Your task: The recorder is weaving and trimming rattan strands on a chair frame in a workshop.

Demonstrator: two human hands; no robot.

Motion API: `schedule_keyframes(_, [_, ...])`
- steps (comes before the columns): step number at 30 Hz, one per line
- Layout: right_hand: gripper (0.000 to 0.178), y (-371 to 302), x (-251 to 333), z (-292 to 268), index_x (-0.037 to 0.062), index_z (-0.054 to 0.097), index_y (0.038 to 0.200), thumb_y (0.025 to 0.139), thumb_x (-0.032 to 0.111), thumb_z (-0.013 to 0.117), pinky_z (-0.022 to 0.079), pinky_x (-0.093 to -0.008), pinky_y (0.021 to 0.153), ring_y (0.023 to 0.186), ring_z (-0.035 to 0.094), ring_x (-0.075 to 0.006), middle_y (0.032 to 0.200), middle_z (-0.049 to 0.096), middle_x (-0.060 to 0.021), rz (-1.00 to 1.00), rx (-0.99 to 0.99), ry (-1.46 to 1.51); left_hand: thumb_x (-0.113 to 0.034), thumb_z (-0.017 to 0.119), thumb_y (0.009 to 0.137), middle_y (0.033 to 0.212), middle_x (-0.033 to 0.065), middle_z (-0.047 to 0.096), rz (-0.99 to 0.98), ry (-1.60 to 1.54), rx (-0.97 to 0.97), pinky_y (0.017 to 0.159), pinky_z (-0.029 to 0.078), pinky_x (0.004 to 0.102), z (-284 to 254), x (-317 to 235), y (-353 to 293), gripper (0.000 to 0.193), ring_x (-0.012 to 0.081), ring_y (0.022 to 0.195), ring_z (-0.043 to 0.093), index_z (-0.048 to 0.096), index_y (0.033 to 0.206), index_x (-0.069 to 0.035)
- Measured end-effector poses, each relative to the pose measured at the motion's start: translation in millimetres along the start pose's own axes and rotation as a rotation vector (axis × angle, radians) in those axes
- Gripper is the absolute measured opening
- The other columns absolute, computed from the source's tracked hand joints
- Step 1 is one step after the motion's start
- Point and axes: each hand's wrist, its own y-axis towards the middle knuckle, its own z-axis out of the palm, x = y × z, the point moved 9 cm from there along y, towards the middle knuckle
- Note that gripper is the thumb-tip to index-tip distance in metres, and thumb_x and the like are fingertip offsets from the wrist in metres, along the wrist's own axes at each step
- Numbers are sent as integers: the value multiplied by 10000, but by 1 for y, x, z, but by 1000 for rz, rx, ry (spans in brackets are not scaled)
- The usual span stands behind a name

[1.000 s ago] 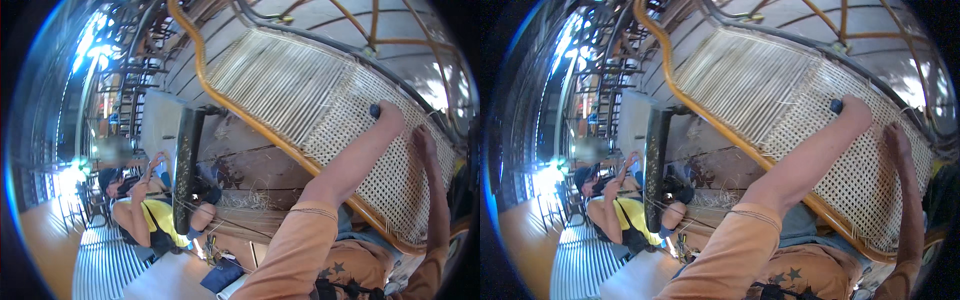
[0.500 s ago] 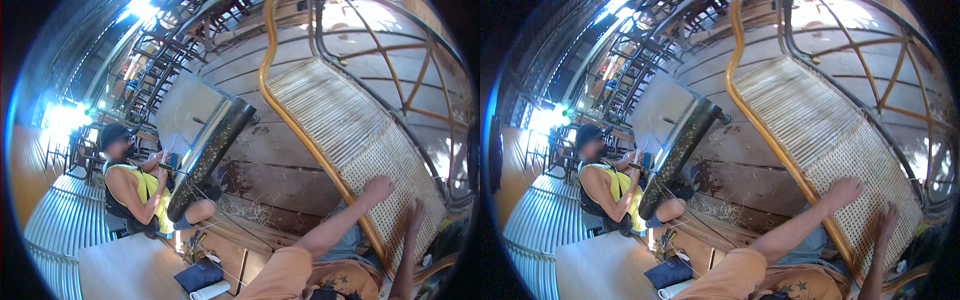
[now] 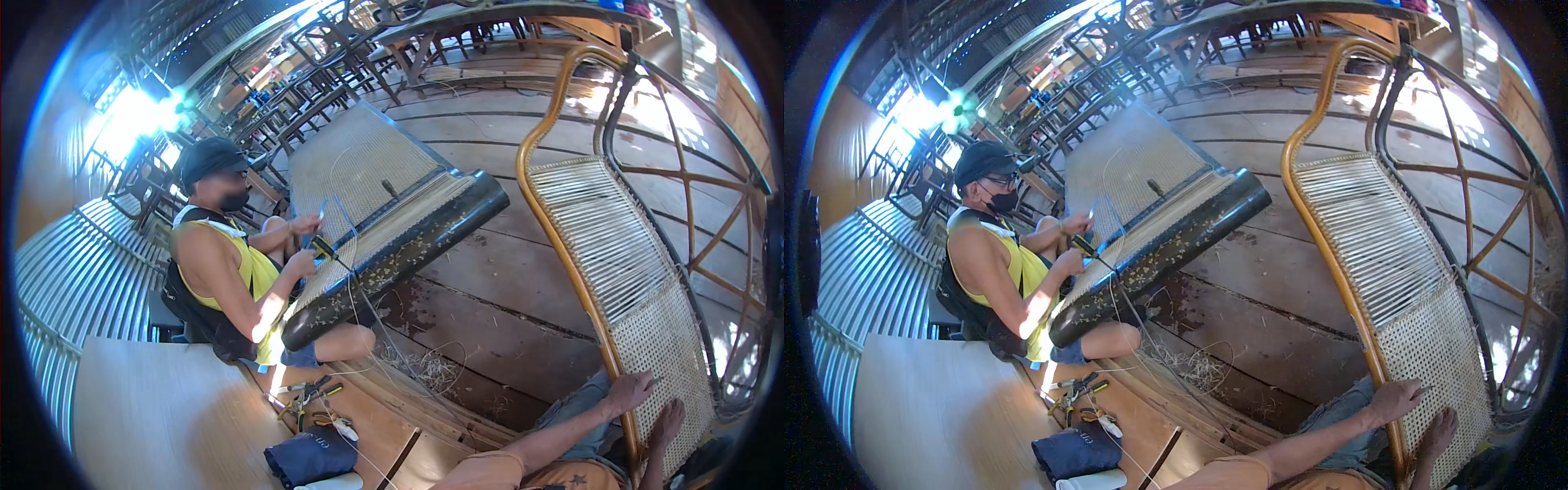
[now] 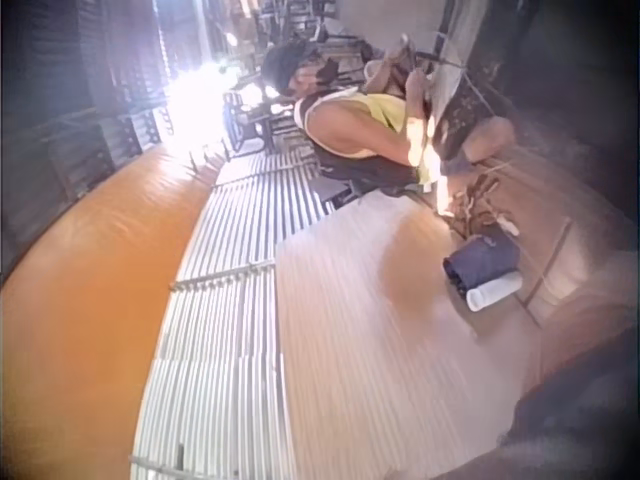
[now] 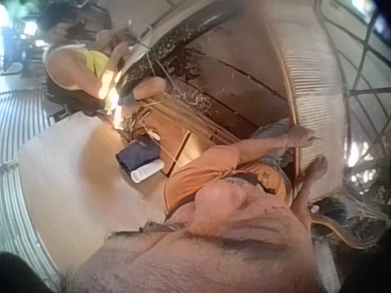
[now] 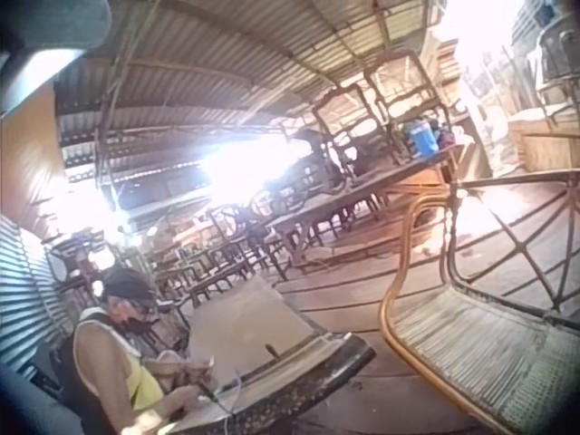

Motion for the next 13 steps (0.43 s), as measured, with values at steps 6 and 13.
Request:
schedule_keyframes(6, [458, 0, -4, 4, -71, 463, 1231, 947, 271, 353, 251, -407, 1064, 1247, 346, -363, 1307, 432, -228, 37, 18, 22, -238, 558, 819, 720, 181, 584, 91, -57, -73, 606, 444, 483, -8, -6, -2, 219, 374, 684, 587, 479, 830, -35])
schedule_keyframes(13, [473, 9, -24, 19, -32, 462, 1250, 947, 320, 374, 278, -415, 1047, 1233, 356, -374, 1304, 421, -227, 20, 6, -7, -264, 573, 841, 797, 196, 613, 101, -3, -28, 649, 470, 453, 5, 0, 4, 217, 350, 735, 612, 529, 915, -65])
